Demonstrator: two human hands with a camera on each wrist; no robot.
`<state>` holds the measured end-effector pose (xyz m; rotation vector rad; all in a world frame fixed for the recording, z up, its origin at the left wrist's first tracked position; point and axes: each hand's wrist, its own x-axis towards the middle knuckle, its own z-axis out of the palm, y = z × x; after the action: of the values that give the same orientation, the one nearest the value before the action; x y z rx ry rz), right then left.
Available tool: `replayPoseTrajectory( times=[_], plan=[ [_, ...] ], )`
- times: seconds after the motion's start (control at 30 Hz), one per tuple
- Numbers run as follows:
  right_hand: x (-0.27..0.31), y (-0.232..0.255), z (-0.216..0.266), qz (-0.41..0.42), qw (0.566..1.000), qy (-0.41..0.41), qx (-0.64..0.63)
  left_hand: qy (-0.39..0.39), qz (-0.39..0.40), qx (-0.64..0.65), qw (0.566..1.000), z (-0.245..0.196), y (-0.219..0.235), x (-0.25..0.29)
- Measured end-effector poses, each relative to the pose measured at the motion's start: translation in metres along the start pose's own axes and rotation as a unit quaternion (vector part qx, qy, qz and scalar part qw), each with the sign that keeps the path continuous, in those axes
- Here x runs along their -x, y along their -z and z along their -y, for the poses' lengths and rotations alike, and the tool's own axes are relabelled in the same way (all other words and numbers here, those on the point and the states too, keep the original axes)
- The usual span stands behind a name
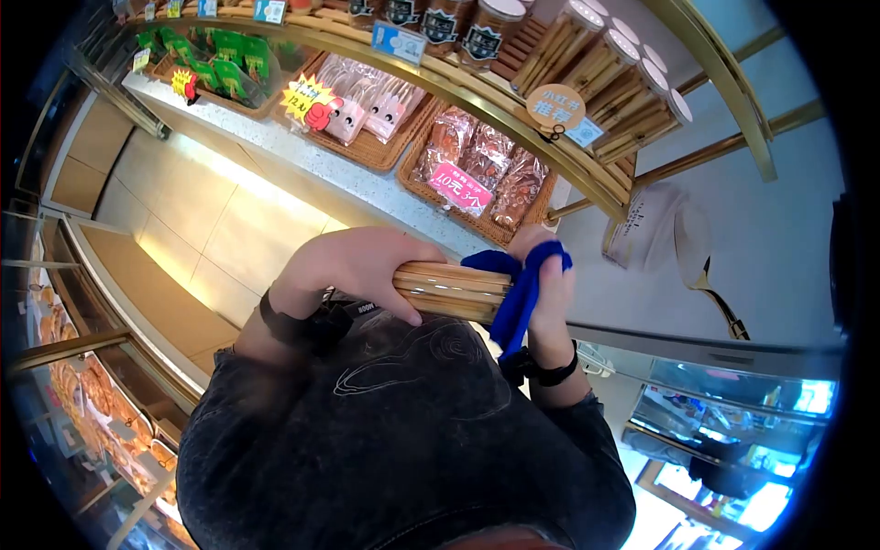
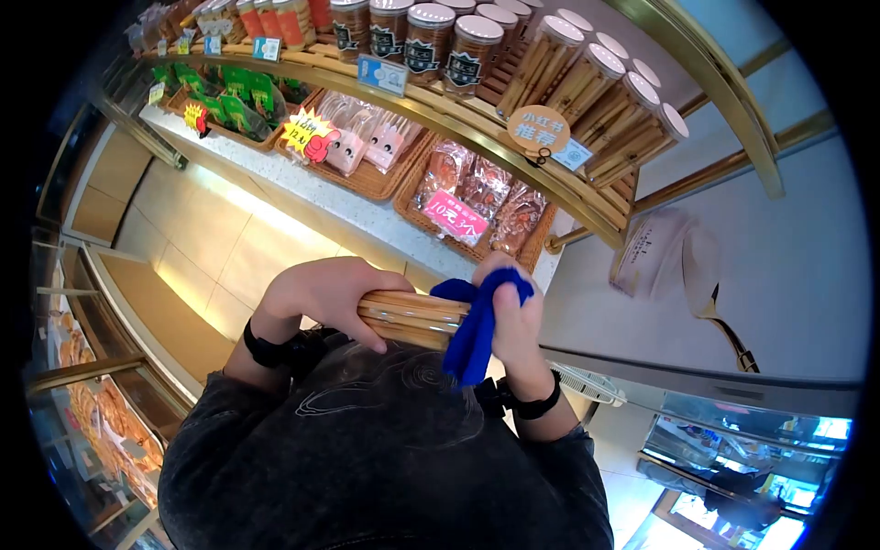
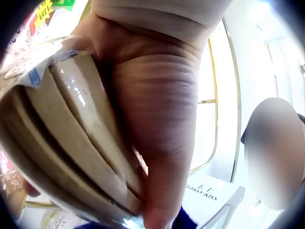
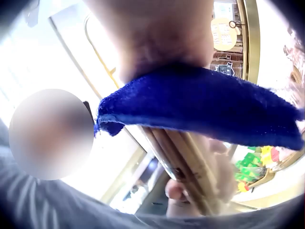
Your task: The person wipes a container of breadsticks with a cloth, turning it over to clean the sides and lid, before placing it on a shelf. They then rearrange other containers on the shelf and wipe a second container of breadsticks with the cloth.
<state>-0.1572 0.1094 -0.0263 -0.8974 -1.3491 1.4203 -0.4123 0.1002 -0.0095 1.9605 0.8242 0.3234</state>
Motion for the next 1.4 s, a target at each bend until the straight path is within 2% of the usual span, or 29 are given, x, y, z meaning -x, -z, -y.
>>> replayPoseTrajectory(
  times=[0.03, 0.07, 0.1, 0.13, 0.2, 0.27, 0.3, 0.33, 0.37, 0.43, 0.47, 0.53, 0.57, 0.6, 0.67, 0.73, 0.8, 0.87, 0.93, 1.0, 1.07, 1.1, 1.13, 1.17, 1.2, 1.27, 1.33, 1.37, 1.4],
  plan=[
    [-0.001, -0.01, 0.001, 0.031, 0.984, 0.145, 0.098, 0.011, 0.018, 0.004, 1.0, 0.007, 0.005, 0.008],
    [-0.004, -0.019, 0.001, 0.063, 0.937, 0.286, 0.19, 0.022, 0.036, 0.007, 0.999, 0.014, 0.01, 0.016],
    [-0.007, -0.021, 0.002, 0.122, 0.908, 0.32, 0.242, 0.018, 0.04, 0.022, 0.999, 0.022, 0.012, 0.022],
    [-0.009, -0.029, 0.006, 0.129, 0.908, 0.314, 0.246, 0.016, 0.035, 0.03, 0.999, 0.029, 0.014, 0.027],
    [-0.013, -0.047, 0.019, 0.225, 0.903, 0.256, 0.263, -0.008, 0.068, 0.066, 0.995, 0.04, 0.015, 0.034],
    [-0.018, -0.064, 0.017, 0.236, 0.91, 0.229, 0.254, -0.016, 0.049, 0.063, 0.997, 0.043, 0.019, 0.046],
    [-0.016, -0.069, 0.009, 0.177, 0.957, 0.113, 0.201, -0.016, 0.048, 0.058, 0.997, 0.046, 0.021, 0.051],
    [-0.017, -0.075, 0.004, 0.112, 0.983, -0.006, 0.145, -0.014, 0.048, 0.053, 0.997, 0.049, 0.024, 0.057],
    [-0.021, -0.079, 0.005, 0.098, 0.986, -0.081, 0.111, -0.017, 0.044, 0.061, 0.997, 0.049, 0.028, 0.063],
    [-0.029, -0.097, -0.001, 0.029, 0.993, -0.112, 0.031, 0.027, 0.041, 0.079, 0.996, 0.051, 0.034, 0.077],
    [-0.03, -0.104, -0.006, -0.013, 0.993, -0.118, -0.009, 0.026, 0.036, 0.089, 0.995, 0.06, 0.033, 0.084],
    [-0.027, -0.118, -0.016, 0.008, 0.997, 0.024, 0.071, -0.057, -0.018, 0.095, 0.994, 0.079, 0.03, 0.098],
    [-0.029, -0.134, -0.017, 0.061, 0.975, 0.165, 0.139, -0.057, -0.021, 0.101, 0.993, 0.089, 0.028, 0.104],
    [-0.026, -0.139, -0.012, 0.118, 0.953, 0.212, 0.179, -0.078, -0.012, 0.107, 0.991, 0.098, 0.027, 0.109],
    [-0.034, -0.149, 0.001, 0.257, 0.886, 0.245, 0.298, -0.102, -0.004, 0.12, 0.988, 0.108, 0.026, 0.118],
    [-0.039, -0.169, 0.011, 0.272, 0.889, 0.205, 0.305, -0.073, 0.045, 0.155, 0.984, 0.112, 0.027, 0.127],
    [-0.049, -0.18, 0.011, 0.313, 0.904, 0.084, 0.278, -0.066, 0.037, 0.151, 0.986, 0.115, 0.028, 0.134],
    [-0.048, -0.189, 0.004, 0.214, 0.953, -0.054, 0.207, -0.059, 0.03, 0.143, 0.988, 0.117, 0.031, 0.139],
    [-0.051, -0.188, -0.003, 0.141, 0.967, -0.131, 0.165, -0.032, 0.029, 0.132, 0.99, 0.119, 0.033, 0.142],
    [-0.056, -0.199, -0.012, 0.112, 0.976, -0.111, 0.152, -0.038, 0.022, 0.144, 0.989, 0.127, 0.031, 0.143],
    [-0.052, -0.195, -0.022, 0.041, 0.981, -0.172, 0.083, -0.047, 0.018, 0.158, 0.986, 0.129, 0.028, 0.145],
    [-0.052, -0.187, -0.032, 0.038, 0.983, -0.182, -0.009, -0.038, 0.023, 0.16, 0.986, 0.127, 0.031, 0.147],
    [-0.055, -0.191, -0.033, 0.038, 0.983, -0.178, -0.007, -0.03, 0.025, 0.161, 0.986, 0.126, 0.033, 0.147],
    [-0.057, -0.198, -0.033, 0.038, 0.972, -0.179, -0.149, -0.033, 0.024, 0.161, 0.986, 0.127, 0.031, 0.147],
    [-0.057, -0.201, -0.032, 0.038, 0.941, -0.177, -0.287, -0.04, 0.014, 0.167, 0.985, 0.128, 0.028, 0.146],
    [-0.054, -0.196, -0.03, 0.02, 0.945, -0.161, -0.285, -0.049, 0.003, 0.168, 0.985, 0.125, 0.026, 0.141],
    [-0.046, -0.198, -0.016, -0.132, 0.97, -0.049, -0.198, -0.033, -0.005, 0.185, 0.982, 0.117, 0.024, 0.135],
    [-0.045, -0.179, -0.02, -0.054, 0.971, 0.0, -0.231, -0.035, -0.007, 0.183, 0.982, 0.114, 0.023, 0.132],
    [-0.038, -0.174, -0.016, -0.006, 0.934, 0.027, -0.356, -0.035, -0.012, 0.189, 0.981, 0.111, 0.022, 0.129]
  ],
)
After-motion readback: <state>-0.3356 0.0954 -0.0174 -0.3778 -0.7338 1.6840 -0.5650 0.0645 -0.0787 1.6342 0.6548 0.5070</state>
